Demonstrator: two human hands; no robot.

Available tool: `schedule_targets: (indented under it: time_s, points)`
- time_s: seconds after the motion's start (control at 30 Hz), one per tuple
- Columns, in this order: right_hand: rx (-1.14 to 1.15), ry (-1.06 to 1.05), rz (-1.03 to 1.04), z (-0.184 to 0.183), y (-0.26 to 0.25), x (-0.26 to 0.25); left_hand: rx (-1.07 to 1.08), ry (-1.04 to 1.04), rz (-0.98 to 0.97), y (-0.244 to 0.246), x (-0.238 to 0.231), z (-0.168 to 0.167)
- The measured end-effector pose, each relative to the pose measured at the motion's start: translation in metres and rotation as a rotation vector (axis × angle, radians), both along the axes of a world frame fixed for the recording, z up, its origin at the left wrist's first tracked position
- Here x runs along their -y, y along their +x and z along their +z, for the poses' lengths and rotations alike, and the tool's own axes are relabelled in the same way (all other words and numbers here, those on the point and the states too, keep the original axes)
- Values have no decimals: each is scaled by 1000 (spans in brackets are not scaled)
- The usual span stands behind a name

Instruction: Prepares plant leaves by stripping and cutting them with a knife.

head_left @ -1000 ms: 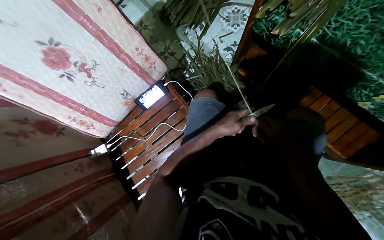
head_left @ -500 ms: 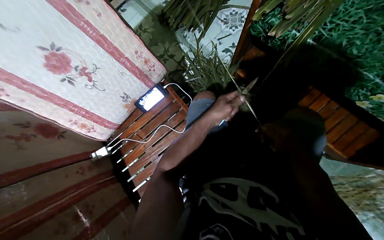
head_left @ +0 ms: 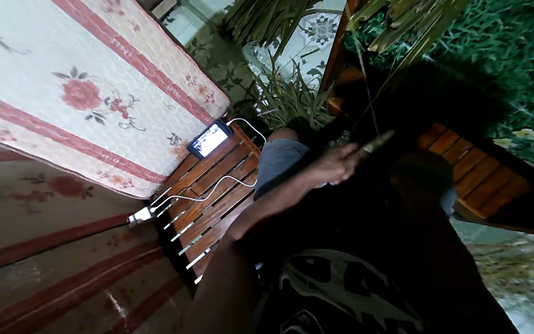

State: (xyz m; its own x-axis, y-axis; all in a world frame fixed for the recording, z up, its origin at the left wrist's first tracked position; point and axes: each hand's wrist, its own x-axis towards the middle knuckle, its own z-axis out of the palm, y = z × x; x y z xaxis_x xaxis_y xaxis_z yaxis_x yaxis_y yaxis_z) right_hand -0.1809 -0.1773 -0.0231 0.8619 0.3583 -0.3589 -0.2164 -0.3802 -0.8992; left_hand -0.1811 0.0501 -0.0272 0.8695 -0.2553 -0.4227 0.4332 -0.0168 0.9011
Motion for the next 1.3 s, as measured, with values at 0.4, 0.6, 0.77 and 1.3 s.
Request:
schedule_targets:
  time_s: [0.4, 0.6, 0.77, 1.3]
  points:
    - [77, 109, 38, -2, 0, -20, 192, 33, 35, -14, 6, 5]
    - [14, -57, 127, 6, -3, -17, 57, -66, 9, -5, -16, 1]
    - [78, -107, 192, 10, -2, -5, 56, -234, 204, 5, -34, 17]
    - [-83, 84, 1, 0, -24, 39, 98, -367, 331, 10, -44, 20]
